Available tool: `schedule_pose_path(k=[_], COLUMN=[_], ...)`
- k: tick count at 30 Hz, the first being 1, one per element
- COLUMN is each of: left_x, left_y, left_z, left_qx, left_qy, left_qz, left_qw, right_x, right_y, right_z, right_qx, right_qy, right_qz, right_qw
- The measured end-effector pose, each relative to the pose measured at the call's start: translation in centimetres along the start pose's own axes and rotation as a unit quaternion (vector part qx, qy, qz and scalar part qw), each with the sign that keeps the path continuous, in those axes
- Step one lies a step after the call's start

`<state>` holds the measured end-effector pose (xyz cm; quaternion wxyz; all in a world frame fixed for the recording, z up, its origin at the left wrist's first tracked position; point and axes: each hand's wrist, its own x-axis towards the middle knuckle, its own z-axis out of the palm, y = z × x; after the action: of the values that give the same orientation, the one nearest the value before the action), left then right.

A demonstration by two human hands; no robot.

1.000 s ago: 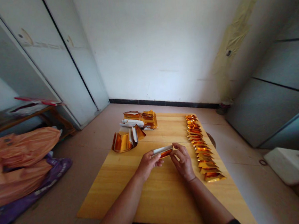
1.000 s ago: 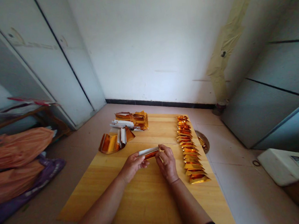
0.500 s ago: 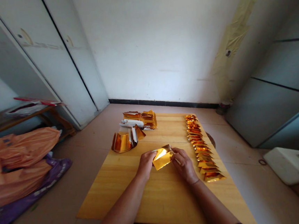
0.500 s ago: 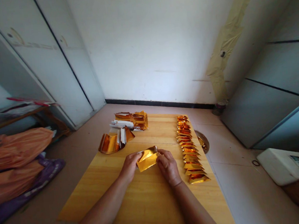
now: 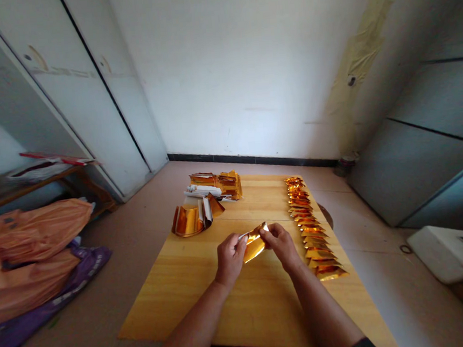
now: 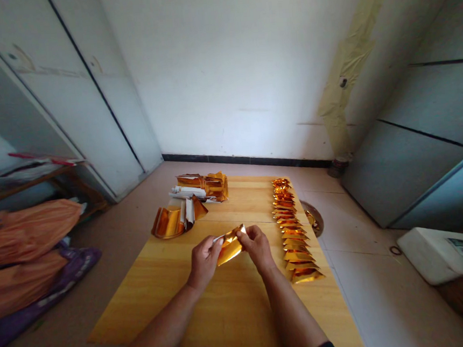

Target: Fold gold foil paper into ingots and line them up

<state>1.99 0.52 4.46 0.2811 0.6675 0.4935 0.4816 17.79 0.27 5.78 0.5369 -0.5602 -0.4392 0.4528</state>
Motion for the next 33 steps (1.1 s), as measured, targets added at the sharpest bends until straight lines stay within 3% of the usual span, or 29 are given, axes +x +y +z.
schedule_pose_path(k=[4,14,22,26,29,31,33], left_x=[0.1,0.6,1.1,1.5,2.0,2.5,3.0], left_y=[0.0,-0.4,-0.8,-1.1,-1.9,-2.5,-2.9], left_z=[-0.2,-0.3,-0.7,-1.0,-1.1,-1.1,-1.1], left_qx=[0.005,-0.134,-0.167,-0.169,-0.153,-0.073,0.096], left_qy=[0.019,0.021,-0.015,-0.072,-0.129,-0.162,-0.178], left_qz=[0.000,-0.142,-0.143,-0.144,-0.133,-0.109,-0.071], left_qw=[1.000,0.980,0.975,0.972,0.971,0.978,0.977], right_x=[-0.3,-0.8,-0.7,-0.3,0.1,0.4,0.5], right_y=[0.2,0.1,0.5,1.0,1.5,1.9,2.3], right_z=[0.3,0.7,0.6,0.0,-0.3,-0.4,-0.3], right_qx=[0.032,0.119,0.163,0.118,0.073,-0.003,-0.132], right_qy=[-0.003,0.006,-0.018,-0.056,-0.046,-0.034,-0.016], right_qz=[0.000,-0.032,0.001,0.018,0.026,0.013,-0.018], right_qw=[0.999,0.992,0.986,0.991,0.996,0.999,0.991])
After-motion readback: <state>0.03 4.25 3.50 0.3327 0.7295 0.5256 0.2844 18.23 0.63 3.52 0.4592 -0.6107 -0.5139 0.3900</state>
